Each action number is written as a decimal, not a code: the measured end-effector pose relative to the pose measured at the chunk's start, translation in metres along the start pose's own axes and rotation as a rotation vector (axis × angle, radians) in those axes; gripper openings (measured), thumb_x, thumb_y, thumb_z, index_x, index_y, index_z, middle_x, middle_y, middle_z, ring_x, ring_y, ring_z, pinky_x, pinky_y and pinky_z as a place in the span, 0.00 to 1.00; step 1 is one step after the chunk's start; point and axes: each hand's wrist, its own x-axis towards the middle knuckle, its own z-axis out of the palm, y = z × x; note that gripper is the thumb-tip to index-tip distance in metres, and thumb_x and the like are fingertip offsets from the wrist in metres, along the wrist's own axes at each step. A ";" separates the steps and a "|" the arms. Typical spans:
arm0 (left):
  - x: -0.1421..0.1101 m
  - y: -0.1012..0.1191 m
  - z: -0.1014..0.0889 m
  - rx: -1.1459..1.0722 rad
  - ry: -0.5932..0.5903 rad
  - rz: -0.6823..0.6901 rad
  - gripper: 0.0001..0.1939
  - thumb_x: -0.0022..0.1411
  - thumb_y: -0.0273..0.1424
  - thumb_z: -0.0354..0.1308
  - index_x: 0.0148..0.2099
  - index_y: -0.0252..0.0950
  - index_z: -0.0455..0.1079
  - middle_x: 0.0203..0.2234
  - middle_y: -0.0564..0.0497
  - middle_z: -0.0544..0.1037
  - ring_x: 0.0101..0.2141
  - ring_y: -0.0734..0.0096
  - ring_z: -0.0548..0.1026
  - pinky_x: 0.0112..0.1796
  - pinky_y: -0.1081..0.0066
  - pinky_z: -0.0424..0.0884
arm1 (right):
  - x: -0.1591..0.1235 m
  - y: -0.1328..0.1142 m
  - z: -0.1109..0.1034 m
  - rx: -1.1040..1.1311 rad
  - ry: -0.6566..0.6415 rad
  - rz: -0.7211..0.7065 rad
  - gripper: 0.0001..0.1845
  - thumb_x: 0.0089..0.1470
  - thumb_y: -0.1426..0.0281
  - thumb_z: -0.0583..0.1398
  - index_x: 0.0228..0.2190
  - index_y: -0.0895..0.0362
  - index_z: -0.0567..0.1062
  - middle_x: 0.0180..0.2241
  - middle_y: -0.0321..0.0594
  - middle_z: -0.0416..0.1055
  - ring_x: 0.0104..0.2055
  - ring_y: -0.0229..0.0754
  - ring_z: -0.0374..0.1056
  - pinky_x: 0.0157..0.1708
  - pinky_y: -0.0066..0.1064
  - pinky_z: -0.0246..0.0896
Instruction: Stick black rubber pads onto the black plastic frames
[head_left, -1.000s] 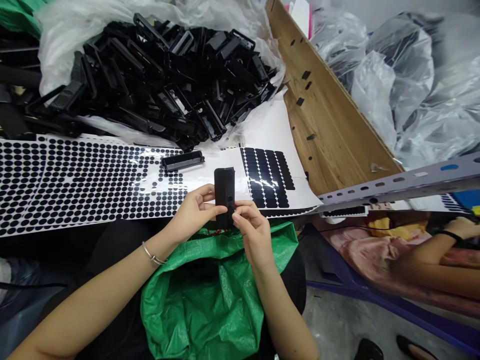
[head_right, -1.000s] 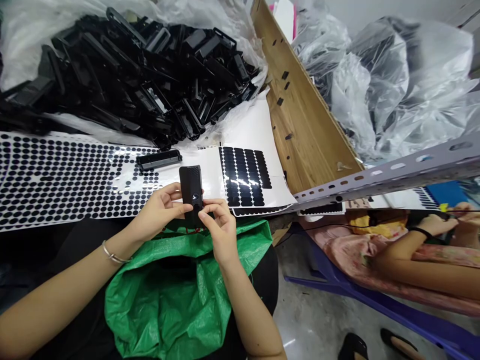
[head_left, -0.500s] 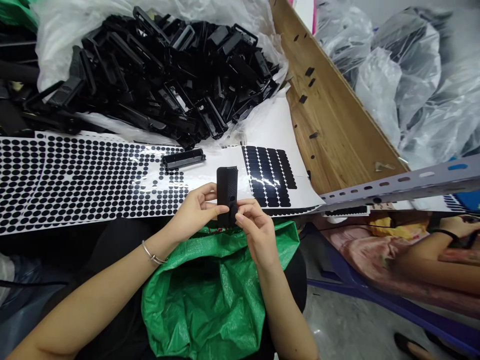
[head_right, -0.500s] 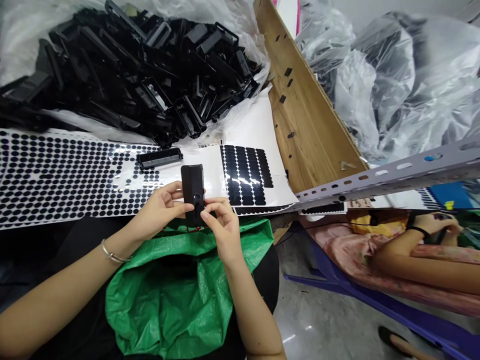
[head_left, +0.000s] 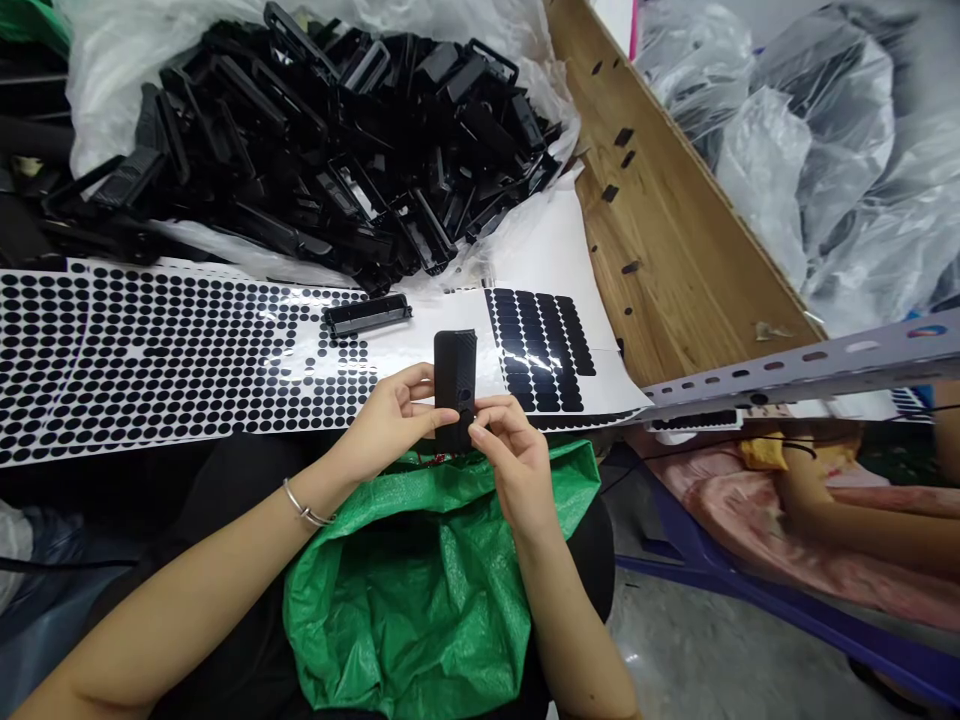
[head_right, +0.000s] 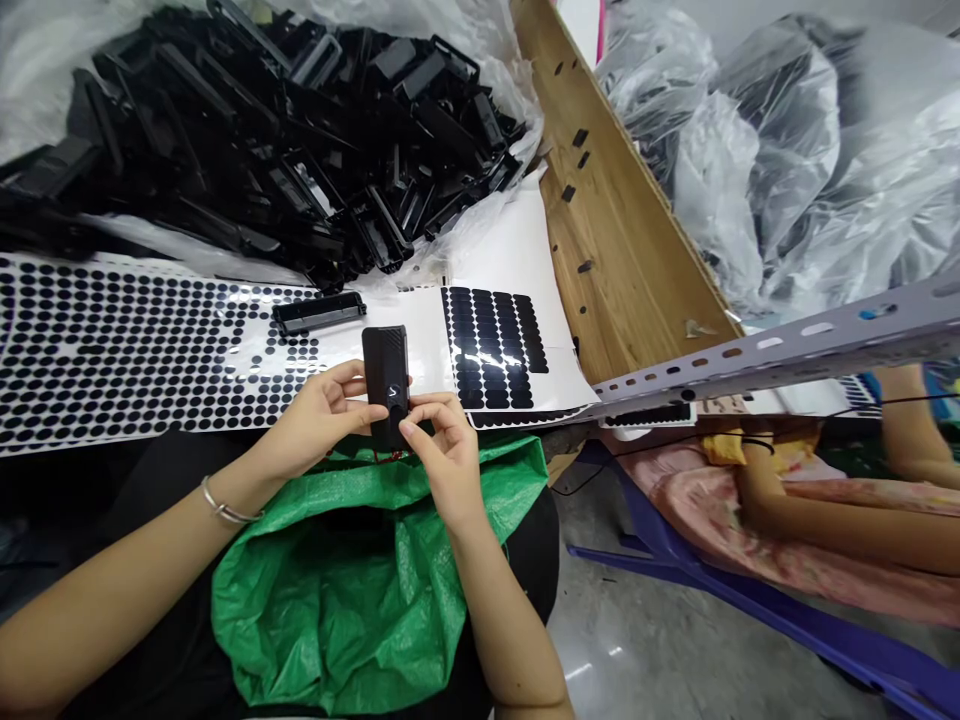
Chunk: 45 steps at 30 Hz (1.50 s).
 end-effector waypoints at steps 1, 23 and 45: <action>0.000 0.000 0.000 -0.001 0.002 -0.001 0.18 0.50 0.34 0.68 0.42 0.35 0.69 0.39 0.46 0.81 0.32 0.68 0.80 0.33 0.71 0.77 | 0.000 0.000 0.000 -0.002 0.002 -0.006 0.07 0.48 0.63 0.65 0.24 0.53 0.75 0.40 0.41 0.66 0.42 0.44 0.64 0.43 0.36 0.62; 0.001 0.001 -0.001 0.014 0.002 0.084 0.19 0.48 0.32 0.70 0.41 0.34 0.68 0.35 0.48 0.81 0.37 0.65 0.80 0.42 0.68 0.76 | 0.001 0.005 0.008 0.027 0.085 -0.099 0.15 0.45 0.66 0.68 0.24 0.54 0.66 0.33 0.35 0.66 0.42 0.40 0.67 0.42 0.32 0.67; -0.118 -0.009 -0.032 0.148 -0.156 0.176 0.15 0.54 0.35 0.67 0.41 0.36 0.68 0.37 0.46 0.81 0.32 0.64 0.81 0.33 0.67 0.78 | -0.106 0.002 0.005 0.153 -0.810 0.092 0.33 0.58 0.61 0.59 0.61 0.45 0.53 0.53 0.44 0.68 0.34 0.36 0.75 0.48 0.42 0.70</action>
